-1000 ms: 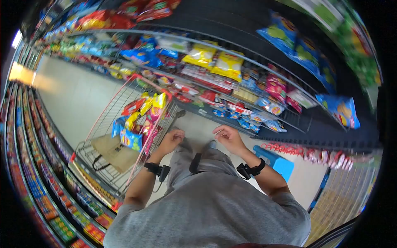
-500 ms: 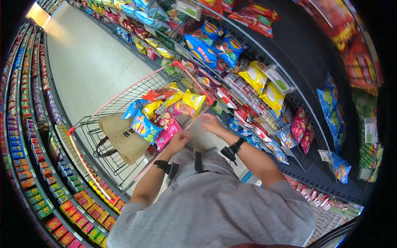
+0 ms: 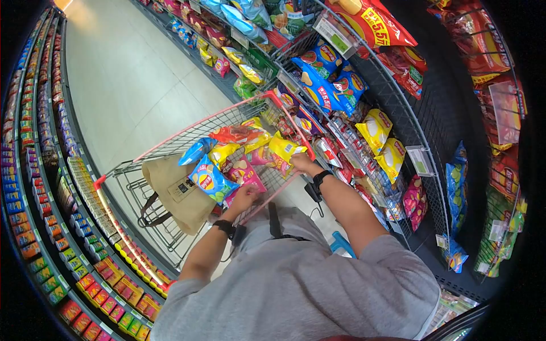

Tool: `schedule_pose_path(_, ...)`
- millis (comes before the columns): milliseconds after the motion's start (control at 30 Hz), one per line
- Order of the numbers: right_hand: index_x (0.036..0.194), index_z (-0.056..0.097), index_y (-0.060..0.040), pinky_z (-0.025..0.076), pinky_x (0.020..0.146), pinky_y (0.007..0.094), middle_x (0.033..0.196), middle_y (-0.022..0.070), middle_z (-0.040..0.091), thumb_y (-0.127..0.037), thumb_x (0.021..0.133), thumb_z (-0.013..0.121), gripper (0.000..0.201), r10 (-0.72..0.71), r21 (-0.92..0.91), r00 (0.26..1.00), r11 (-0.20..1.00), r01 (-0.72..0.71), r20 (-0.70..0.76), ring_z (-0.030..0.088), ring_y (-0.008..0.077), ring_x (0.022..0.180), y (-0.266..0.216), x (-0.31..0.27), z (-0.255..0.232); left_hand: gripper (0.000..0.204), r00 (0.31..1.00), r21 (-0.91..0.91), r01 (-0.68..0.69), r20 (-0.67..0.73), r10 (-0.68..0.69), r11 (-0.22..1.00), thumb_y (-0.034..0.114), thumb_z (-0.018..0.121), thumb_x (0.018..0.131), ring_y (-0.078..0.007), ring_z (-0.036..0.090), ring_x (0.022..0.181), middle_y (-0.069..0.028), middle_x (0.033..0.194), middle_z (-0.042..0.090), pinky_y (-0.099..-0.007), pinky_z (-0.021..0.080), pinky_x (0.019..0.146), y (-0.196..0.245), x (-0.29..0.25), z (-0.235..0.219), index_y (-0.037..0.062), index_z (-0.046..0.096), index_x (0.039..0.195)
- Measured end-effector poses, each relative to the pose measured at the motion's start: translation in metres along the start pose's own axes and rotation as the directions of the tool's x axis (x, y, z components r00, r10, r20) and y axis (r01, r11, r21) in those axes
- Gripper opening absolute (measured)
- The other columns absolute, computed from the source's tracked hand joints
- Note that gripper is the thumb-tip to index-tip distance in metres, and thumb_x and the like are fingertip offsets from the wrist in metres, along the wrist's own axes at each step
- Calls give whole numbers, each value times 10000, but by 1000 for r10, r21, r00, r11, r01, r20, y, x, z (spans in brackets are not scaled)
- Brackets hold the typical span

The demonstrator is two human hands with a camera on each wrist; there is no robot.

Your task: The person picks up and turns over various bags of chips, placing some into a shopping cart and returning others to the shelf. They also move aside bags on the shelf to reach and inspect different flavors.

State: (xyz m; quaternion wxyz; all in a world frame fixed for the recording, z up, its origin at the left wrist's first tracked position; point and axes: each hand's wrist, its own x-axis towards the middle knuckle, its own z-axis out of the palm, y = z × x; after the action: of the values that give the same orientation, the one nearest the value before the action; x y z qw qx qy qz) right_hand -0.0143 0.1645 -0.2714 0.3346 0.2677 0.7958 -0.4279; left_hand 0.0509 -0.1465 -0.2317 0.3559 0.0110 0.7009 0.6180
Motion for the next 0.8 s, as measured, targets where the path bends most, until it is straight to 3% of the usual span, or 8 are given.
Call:
schedule_pose_path(67,1129,639,-83,544,523,358,837,86,661,-232,800,588,365,106,1,993,994,-107,51,663,219,587,-16,-7,-3,197,1000,-37,24,-3,-24,999,84,566,839,-159,623,793,-87,903,651,-293,506,718,-13,3,-6,-12,621,1001)
schedule_pose_path(133,1013,667,-57,540,545,356,795,87,670,-239,791,594,296,66,-93,998,993,-67,-16,666,209,613,-5,7,1,199,1000,0,14,-17,-14,1000,111,581,839,-166,630,792,-94,899,656,-301,509,715,-16,2,-9,-10,628,990)
schedule_pose_path(267,836,707,-17,530,577,323,703,110,680,-252,772,622,257,-180,-337,963,936,105,-200,666,187,633,7,10,5,184,1000,102,-12,-23,15,995,128,578,849,-164,623,822,-90,891,654,-308,503,739,-5,2,-11,-8,631,961)
schedule_pose_path(367,785,717,-6,524,583,299,676,132,679,-201,756,657,207,-295,-214,796,954,211,-528,663,187,617,-16,-23,2,176,999,92,41,30,-44,995,132,576,852,-166,617,842,-88,885,652,-312,501,748,12,7,-10,-6,629,946)
schedule_pose_path(467,851,736,-21,520,590,290,697,106,690,-129,769,672,150,-294,-118,779,954,276,-554,664,168,630,4,-6,5,189,997,112,-52,55,46,992,124,574,849,-171,621,840,-94,903,657,-311,503,744,9,15,-9,-8,627,974)
schedule_pose_path(600,833,720,-5,537,664,310,774,114,699,-101,784,671,119,-157,262,910,926,270,-383,674,198,690,-22,-39,-5,373,994,169,-105,15,104,980,116,619,803,-242,623,972,-152,1065,638,-348,497,843,16,23,-5,-1,570,1154)
schedule_pose_path(700,918,679,16,547,666,283,850,104,678,-50,815,643,127,-102,560,970,801,210,-218,665,184,716,-46,-88,-12,645,964,402,-251,17,267,881,55,708,740,-290,475,1235,-182,1334,476,-386,391,1021,51,20,-2,26,432,1322)
schedule_pose_path(800,972,640,20,561,686,286,940,119,657,-7,836,624,139,-91,736,989,660,150,-119,663,190,788,-63,-137,-24,862,917,497,-375,76,391,782,111,793,666,-347,367,1326,-198,1398,412,-431,317,1086,104,16,8,35,342,1397)
